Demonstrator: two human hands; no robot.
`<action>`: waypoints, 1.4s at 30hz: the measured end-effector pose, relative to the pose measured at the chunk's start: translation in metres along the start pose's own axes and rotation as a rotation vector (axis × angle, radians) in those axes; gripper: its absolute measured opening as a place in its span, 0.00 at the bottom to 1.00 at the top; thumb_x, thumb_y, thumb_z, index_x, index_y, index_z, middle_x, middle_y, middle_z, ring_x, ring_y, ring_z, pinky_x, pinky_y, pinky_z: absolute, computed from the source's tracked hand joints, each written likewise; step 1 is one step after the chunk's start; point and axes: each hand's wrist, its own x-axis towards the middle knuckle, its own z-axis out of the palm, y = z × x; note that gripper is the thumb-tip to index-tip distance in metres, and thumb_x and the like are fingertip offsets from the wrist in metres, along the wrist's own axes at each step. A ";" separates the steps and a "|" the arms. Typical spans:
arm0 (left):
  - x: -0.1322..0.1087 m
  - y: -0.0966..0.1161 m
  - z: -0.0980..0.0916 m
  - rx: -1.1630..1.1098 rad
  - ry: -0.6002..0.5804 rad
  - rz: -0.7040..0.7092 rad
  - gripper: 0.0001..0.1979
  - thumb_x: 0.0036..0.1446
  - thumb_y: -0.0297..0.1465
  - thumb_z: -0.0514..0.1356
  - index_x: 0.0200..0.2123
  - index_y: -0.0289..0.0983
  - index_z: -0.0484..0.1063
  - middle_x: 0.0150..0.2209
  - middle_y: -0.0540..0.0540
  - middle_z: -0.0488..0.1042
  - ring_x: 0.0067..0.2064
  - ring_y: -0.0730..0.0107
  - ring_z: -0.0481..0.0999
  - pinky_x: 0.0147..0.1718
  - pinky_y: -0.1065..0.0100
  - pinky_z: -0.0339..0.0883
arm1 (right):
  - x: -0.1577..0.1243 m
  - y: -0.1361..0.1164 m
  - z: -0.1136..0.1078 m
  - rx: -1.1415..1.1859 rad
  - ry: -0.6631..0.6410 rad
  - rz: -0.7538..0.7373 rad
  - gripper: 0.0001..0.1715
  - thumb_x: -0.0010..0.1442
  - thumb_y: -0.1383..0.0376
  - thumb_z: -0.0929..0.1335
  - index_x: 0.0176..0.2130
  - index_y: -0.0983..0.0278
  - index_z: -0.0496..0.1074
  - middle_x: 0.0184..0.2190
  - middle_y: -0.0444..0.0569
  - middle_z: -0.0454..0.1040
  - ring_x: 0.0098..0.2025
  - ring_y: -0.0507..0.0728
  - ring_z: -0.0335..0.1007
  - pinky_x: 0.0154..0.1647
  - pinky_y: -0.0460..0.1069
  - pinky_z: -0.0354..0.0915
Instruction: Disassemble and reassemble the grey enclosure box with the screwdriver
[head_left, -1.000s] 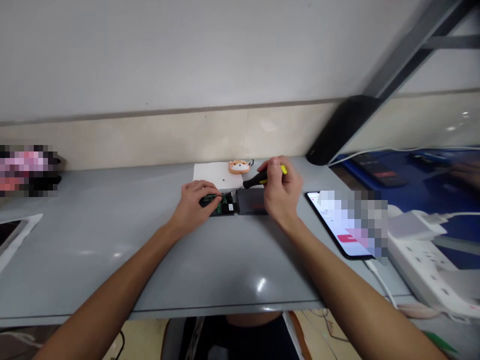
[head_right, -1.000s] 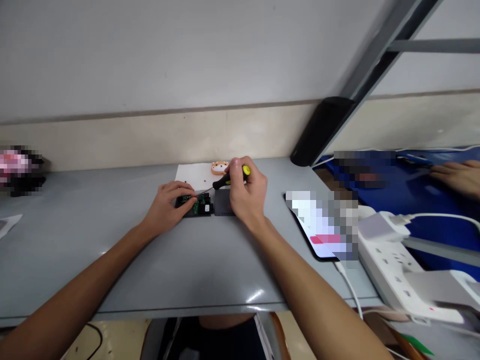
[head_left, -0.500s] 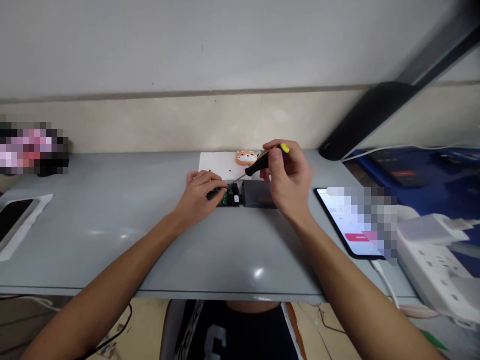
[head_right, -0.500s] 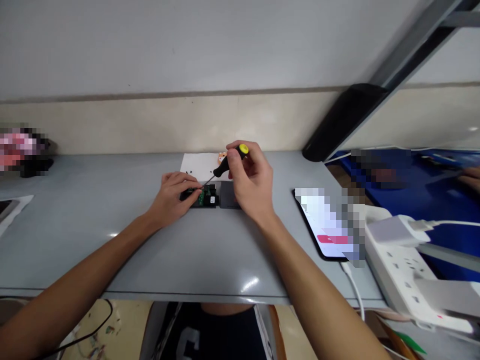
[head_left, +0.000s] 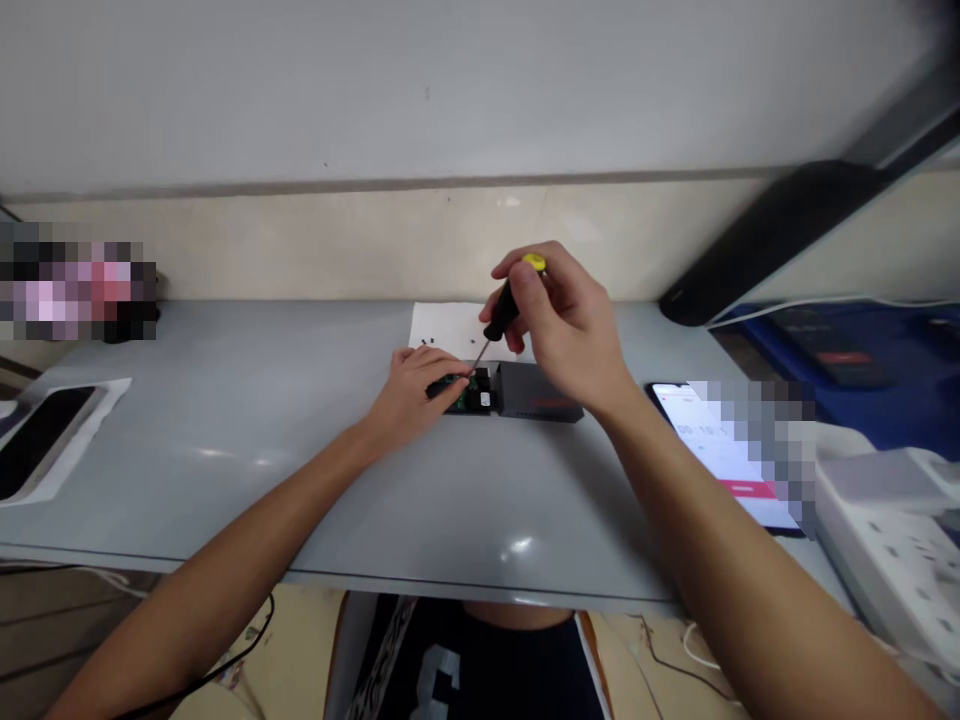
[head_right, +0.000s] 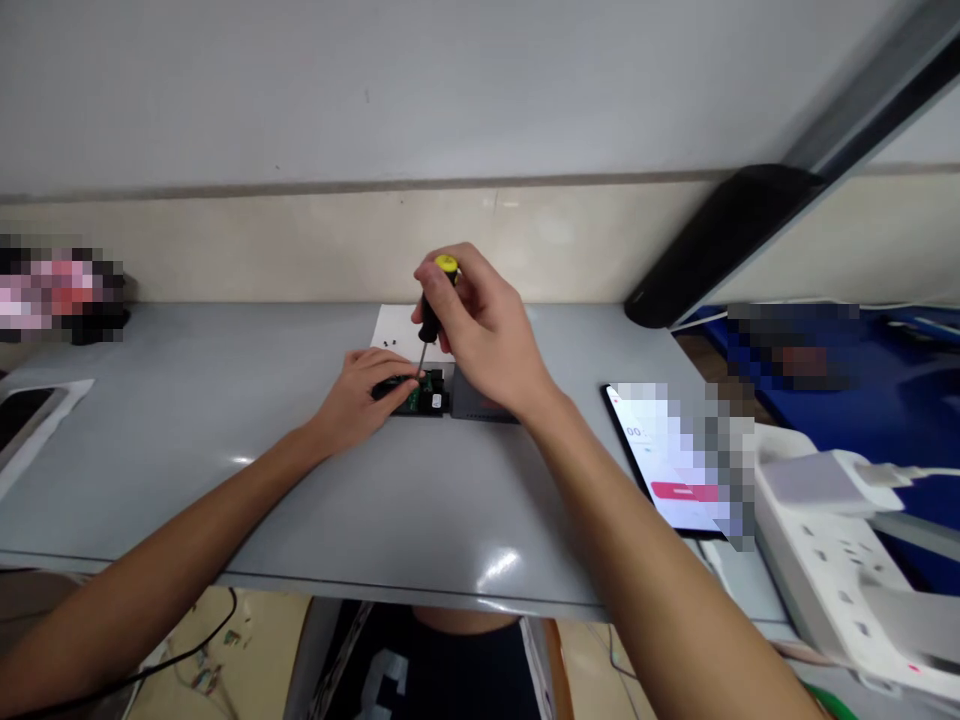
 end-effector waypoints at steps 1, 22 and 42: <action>0.000 0.000 0.001 -0.004 -0.003 -0.014 0.07 0.70 0.34 0.60 0.47 0.43 0.77 0.50 0.50 0.81 0.53 0.65 0.76 0.58 0.57 0.58 | 0.001 0.000 0.000 0.000 -0.003 -0.002 0.22 0.68 0.43 0.65 0.42 0.59 0.70 0.28 0.44 0.74 0.24 0.48 0.67 0.21 0.45 0.63; 0.001 0.000 -0.008 0.073 -0.301 -0.006 0.28 0.67 0.44 0.61 0.67 0.49 0.62 0.66 0.47 0.70 0.67 0.55 0.68 0.66 0.49 0.52 | -0.030 0.018 0.007 -0.165 0.209 0.022 0.14 0.70 0.50 0.66 0.45 0.56 0.73 0.31 0.45 0.77 0.28 0.51 0.73 0.21 0.47 0.62; 0.002 0.003 -0.010 0.038 -0.292 -0.017 0.24 0.67 0.40 0.62 0.64 0.49 0.66 0.65 0.49 0.71 0.66 0.58 0.69 0.65 0.51 0.54 | -0.029 0.029 0.005 -0.123 0.216 0.100 0.17 0.70 0.48 0.65 0.45 0.57 0.72 0.30 0.43 0.77 0.23 0.48 0.65 0.22 0.47 0.62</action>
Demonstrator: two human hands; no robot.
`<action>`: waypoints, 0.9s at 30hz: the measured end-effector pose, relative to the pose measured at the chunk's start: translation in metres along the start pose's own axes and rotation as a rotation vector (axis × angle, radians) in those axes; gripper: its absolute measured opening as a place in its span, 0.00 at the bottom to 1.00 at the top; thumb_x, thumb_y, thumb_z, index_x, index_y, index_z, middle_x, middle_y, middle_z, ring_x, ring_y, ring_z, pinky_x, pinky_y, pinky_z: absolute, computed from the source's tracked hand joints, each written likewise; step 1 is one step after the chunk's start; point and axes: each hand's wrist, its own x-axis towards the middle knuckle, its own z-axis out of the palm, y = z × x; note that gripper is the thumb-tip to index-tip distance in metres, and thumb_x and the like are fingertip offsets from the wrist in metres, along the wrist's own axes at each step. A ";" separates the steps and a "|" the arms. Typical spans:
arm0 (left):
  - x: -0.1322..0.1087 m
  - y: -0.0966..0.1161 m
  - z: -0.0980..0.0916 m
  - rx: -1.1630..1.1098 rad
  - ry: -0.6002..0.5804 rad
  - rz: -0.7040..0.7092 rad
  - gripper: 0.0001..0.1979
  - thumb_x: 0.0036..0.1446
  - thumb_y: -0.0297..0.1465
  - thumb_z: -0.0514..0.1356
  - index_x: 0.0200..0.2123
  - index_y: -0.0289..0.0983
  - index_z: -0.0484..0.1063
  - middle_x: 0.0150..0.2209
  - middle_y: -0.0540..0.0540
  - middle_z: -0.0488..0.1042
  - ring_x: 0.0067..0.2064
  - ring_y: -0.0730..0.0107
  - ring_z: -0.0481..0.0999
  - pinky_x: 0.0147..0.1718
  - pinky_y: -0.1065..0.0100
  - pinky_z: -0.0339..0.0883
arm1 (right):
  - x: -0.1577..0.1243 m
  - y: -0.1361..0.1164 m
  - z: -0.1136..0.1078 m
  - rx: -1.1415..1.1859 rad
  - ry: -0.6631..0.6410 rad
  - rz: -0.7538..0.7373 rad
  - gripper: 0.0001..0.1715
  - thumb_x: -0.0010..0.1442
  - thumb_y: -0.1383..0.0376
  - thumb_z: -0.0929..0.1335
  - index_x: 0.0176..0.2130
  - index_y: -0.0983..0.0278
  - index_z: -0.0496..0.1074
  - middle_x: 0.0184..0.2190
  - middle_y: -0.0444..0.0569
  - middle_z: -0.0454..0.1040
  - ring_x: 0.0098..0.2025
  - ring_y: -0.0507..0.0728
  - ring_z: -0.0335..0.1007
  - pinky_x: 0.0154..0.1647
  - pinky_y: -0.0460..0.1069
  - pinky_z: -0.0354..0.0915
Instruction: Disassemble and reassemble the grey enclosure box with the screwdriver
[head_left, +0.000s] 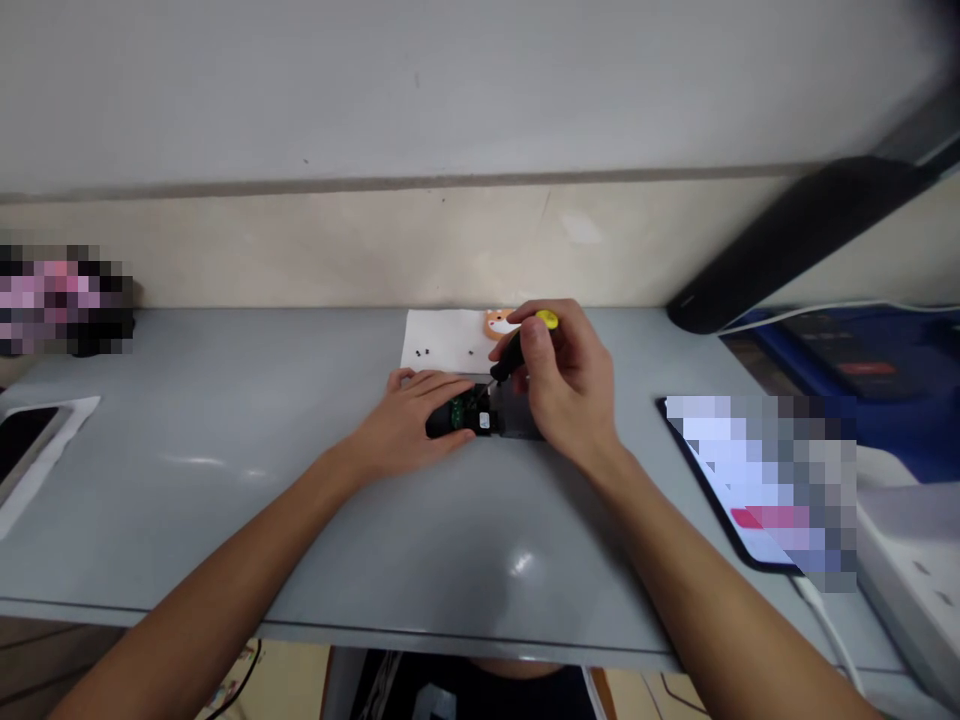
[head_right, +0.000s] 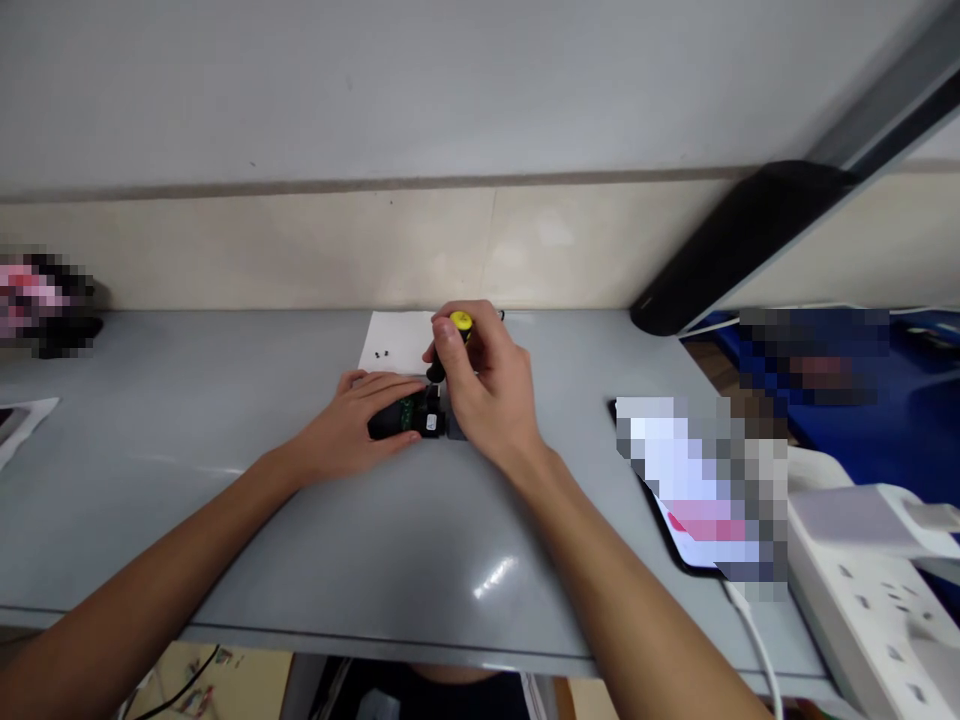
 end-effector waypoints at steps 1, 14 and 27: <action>0.000 -0.001 0.000 0.000 0.002 0.004 0.24 0.66 0.40 0.63 0.64 0.49 0.66 0.65 0.49 0.71 0.66 0.58 0.69 0.65 0.51 0.53 | 0.000 0.000 0.000 0.001 0.000 0.002 0.17 0.70 0.48 0.66 0.45 0.57 0.72 0.30 0.43 0.77 0.22 0.48 0.65 0.22 0.47 0.62; 0.000 0.001 0.000 -0.005 0.000 -0.021 0.25 0.67 0.41 0.62 0.65 0.50 0.66 0.65 0.49 0.71 0.66 0.56 0.68 0.66 0.49 0.55 | -0.002 -0.002 0.000 -0.060 -0.029 -0.043 0.16 0.70 0.49 0.66 0.45 0.58 0.72 0.30 0.44 0.77 0.28 0.50 0.74 0.24 0.46 0.63; 0.000 0.002 -0.001 -0.009 0.001 -0.007 0.25 0.66 0.41 0.63 0.64 0.49 0.66 0.66 0.50 0.71 0.66 0.58 0.69 0.66 0.51 0.53 | -0.003 0.000 0.001 -0.064 -0.019 -0.047 0.15 0.70 0.50 0.66 0.45 0.57 0.73 0.31 0.44 0.77 0.25 0.49 0.70 0.22 0.47 0.61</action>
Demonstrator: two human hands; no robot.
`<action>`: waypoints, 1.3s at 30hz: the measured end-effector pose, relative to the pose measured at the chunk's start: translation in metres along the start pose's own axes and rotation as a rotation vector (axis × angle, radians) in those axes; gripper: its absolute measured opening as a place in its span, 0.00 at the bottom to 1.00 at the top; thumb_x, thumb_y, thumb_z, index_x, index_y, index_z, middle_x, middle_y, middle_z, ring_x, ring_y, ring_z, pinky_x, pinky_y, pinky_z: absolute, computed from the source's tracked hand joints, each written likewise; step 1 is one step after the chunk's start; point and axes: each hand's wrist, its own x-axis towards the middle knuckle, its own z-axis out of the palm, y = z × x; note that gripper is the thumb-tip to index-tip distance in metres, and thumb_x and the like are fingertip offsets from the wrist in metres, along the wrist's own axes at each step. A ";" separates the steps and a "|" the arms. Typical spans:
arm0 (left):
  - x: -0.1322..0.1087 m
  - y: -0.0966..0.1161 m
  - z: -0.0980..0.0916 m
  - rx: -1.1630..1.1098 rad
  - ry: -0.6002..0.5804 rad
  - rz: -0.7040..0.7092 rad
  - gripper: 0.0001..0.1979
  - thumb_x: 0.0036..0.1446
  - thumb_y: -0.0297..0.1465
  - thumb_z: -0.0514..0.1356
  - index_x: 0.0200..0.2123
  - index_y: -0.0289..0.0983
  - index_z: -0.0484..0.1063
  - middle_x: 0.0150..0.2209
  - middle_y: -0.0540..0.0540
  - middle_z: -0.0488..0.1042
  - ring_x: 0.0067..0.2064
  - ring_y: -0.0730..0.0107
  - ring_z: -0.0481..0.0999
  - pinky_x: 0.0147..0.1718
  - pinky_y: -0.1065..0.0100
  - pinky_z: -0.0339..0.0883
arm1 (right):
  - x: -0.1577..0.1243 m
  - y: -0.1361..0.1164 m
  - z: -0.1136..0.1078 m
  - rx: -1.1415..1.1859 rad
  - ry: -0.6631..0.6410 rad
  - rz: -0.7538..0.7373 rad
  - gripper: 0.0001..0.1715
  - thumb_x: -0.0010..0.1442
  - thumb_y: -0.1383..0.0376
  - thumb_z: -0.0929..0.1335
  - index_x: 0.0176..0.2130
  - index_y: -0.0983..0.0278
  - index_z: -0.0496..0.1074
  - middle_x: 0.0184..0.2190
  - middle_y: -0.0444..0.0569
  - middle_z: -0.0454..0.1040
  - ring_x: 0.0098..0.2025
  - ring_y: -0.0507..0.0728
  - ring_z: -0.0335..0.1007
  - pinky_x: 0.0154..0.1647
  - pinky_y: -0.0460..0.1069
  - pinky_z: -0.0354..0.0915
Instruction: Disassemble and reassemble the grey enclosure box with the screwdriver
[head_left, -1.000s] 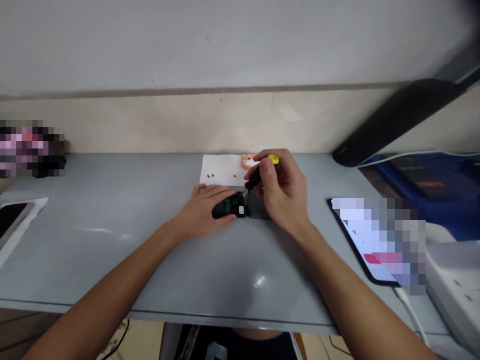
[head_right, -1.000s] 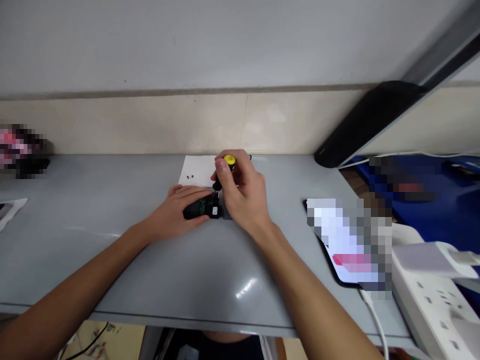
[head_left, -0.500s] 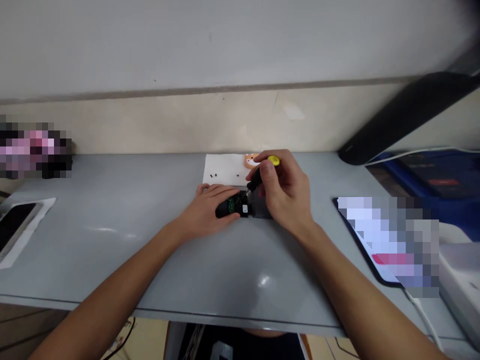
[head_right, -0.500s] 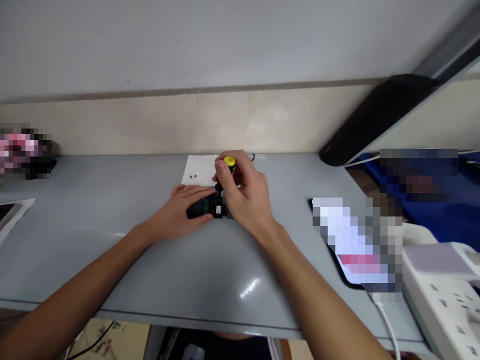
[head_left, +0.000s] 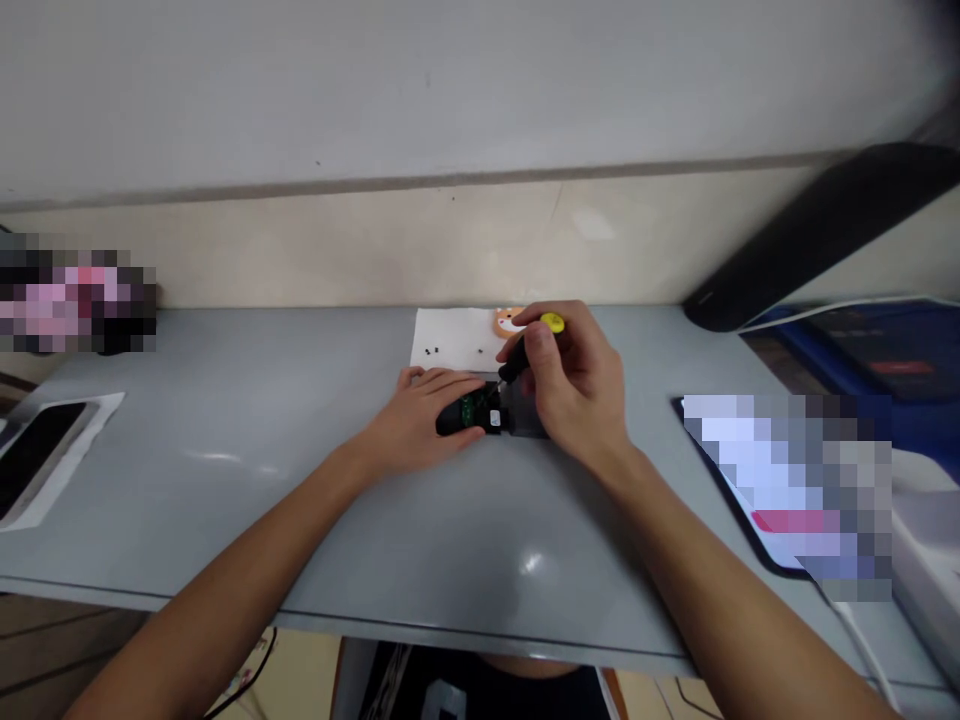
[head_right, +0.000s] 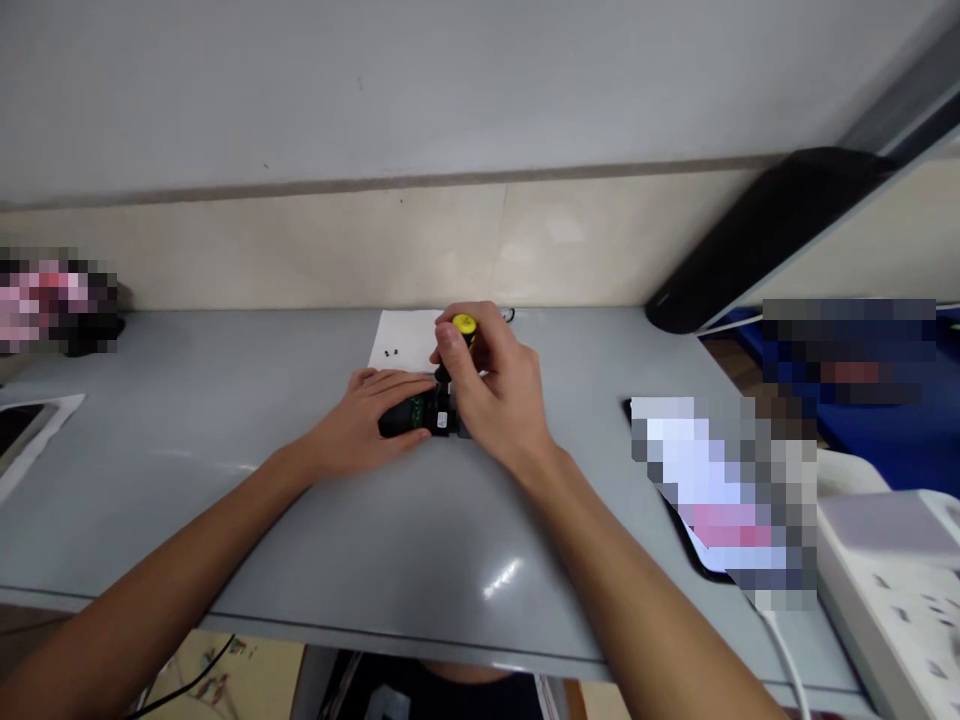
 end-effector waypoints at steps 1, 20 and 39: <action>0.000 0.000 0.000 0.001 0.003 0.004 0.24 0.66 0.40 0.63 0.64 0.49 0.66 0.66 0.50 0.71 0.66 0.58 0.69 0.67 0.51 0.53 | 0.000 0.000 0.000 -0.001 0.000 0.001 0.15 0.70 0.50 0.66 0.45 0.57 0.73 0.30 0.44 0.77 0.26 0.49 0.70 0.23 0.47 0.62; 0.000 0.003 -0.001 0.011 0.001 0.010 0.19 0.65 0.38 0.63 0.58 0.47 0.68 0.63 0.49 0.73 0.65 0.57 0.69 0.65 0.49 0.55 | 0.000 -0.002 0.001 0.013 -0.004 -0.018 0.15 0.70 0.50 0.66 0.44 0.58 0.72 0.30 0.43 0.76 0.27 0.49 0.72 0.23 0.46 0.62; -0.001 0.002 -0.002 0.009 -0.001 0.042 0.12 0.67 0.37 0.63 0.53 0.46 0.73 0.61 0.50 0.75 0.64 0.59 0.70 0.63 0.51 0.54 | 0.004 -0.002 0.001 0.100 -0.130 -0.004 0.12 0.69 0.53 0.68 0.42 0.58 0.70 0.35 0.45 0.74 0.34 0.51 0.70 0.32 0.49 0.65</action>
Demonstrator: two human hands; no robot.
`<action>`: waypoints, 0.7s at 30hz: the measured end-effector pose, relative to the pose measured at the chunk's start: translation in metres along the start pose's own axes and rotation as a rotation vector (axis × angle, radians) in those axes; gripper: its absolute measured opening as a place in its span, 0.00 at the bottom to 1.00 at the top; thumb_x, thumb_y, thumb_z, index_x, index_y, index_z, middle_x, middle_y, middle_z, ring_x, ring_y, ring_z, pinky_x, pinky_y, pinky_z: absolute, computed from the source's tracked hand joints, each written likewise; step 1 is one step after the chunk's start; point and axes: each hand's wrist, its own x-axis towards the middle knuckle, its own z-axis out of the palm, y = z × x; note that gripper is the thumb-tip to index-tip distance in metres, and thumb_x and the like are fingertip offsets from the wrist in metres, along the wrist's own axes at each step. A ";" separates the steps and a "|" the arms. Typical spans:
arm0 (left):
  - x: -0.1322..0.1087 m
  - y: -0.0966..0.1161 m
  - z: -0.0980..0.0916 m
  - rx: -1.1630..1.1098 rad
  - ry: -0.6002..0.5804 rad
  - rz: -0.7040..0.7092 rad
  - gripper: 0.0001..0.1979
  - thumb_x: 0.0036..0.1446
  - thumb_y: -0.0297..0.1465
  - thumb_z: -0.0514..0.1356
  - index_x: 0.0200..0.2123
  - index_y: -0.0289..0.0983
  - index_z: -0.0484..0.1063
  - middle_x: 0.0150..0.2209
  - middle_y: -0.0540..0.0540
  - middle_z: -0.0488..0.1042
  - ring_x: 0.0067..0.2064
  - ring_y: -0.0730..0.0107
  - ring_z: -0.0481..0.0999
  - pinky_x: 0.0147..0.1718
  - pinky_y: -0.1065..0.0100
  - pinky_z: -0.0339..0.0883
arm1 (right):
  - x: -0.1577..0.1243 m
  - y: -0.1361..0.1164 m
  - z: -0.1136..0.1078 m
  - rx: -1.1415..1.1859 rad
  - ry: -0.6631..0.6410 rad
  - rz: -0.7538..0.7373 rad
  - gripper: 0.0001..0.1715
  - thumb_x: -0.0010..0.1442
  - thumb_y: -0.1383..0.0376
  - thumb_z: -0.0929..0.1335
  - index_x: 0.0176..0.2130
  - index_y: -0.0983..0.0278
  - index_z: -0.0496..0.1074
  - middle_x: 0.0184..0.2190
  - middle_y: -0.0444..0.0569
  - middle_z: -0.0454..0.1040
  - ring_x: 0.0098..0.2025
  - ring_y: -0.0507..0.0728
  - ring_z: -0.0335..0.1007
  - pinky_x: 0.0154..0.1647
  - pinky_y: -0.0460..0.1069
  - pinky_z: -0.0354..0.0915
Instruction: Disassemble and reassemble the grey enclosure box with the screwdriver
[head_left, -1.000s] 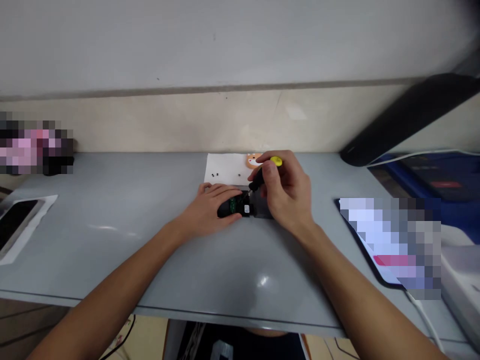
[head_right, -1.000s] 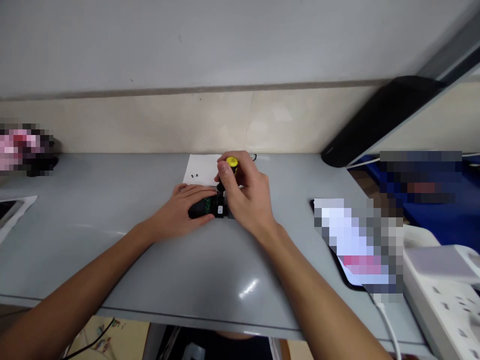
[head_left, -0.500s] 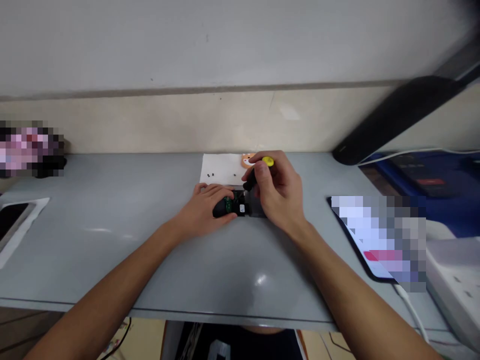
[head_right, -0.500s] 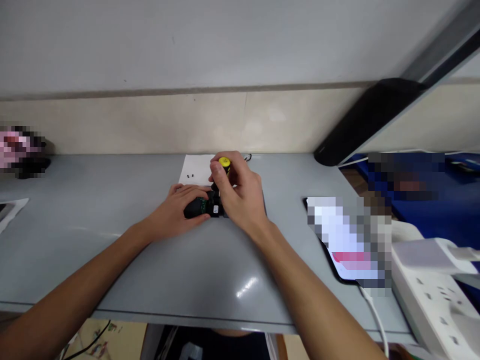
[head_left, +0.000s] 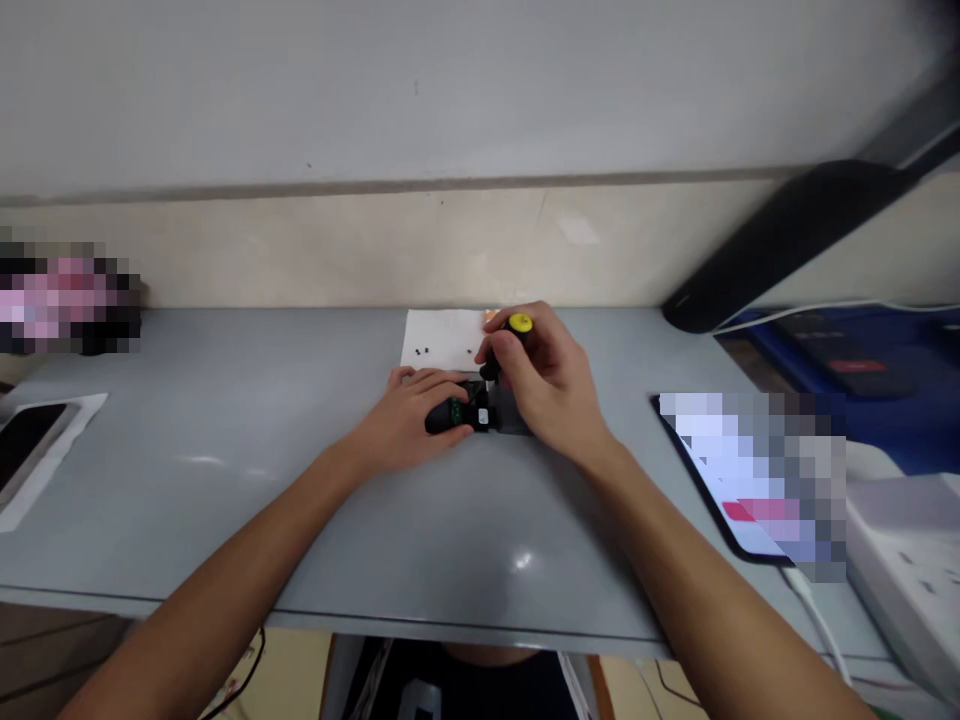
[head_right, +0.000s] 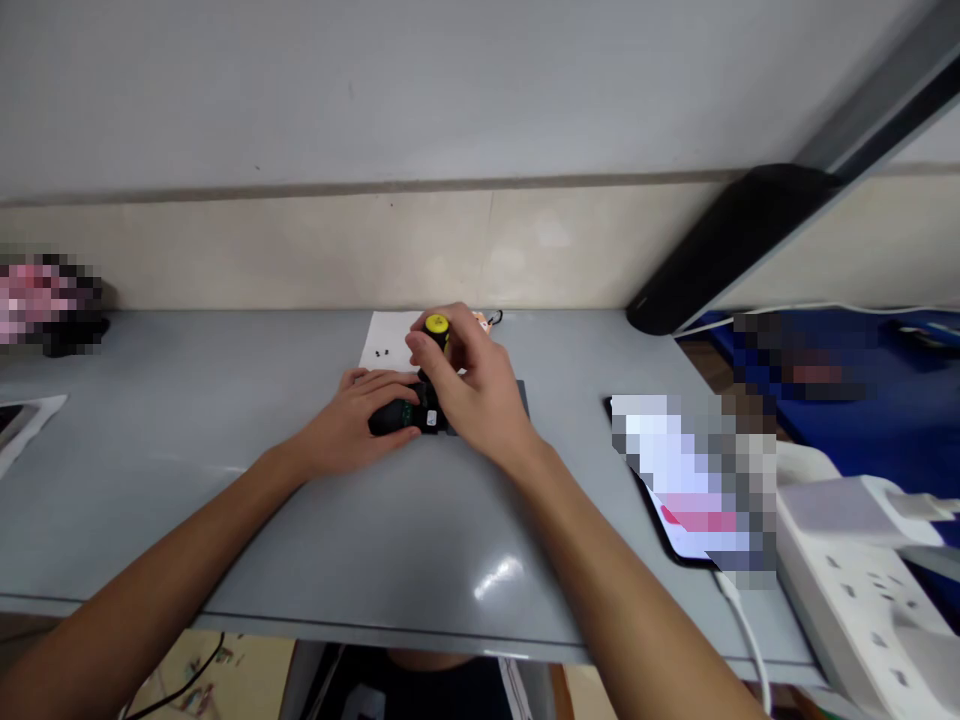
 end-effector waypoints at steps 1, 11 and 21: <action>0.000 0.000 0.000 0.002 0.002 -0.003 0.13 0.67 0.37 0.63 0.53 0.45 0.73 0.61 0.50 0.75 0.64 0.58 0.70 0.64 0.51 0.54 | 0.001 0.001 0.000 -0.012 0.031 -0.013 0.11 0.68 0.54 0.69 0.40 0.59 0.69 0.35 0.44 0.74 0.34 0.51 0.69 0.34 0.50 0.65; 0.000 -0.007 0.008 0.034 0.046 0.017 0.12 0.66 0.38 0.63 0.52 0.46 0.73 0.61 0.49 0.75 0.63 0.57 0.72 0.64 0.50 0.53 | 0.006 0.006 0.003 0.294 0.094 0.017 0.10 0.68 0.56 0.70 0.43 0.58 0.67 0.39 0.45 0.76 0.39 0.53 0.75 0.44 0.53 0.71; 0.000 -0.005 0.006 0.039 0.043 0.032 0.11 0.66 0.38 0.62 0.51 0.45 0.73 0.62 0.48 0.74 0.63 0.58 0.72 0.63 0.51 0.54 | 0.010 0.004 0.000 0.652 0.001 0.234 0.26 0.67 0.39 0.63 0.43 0.56 0.73 0.28 0.44 0.63 0.29 0.52 0.62 0.34 0.50 0.64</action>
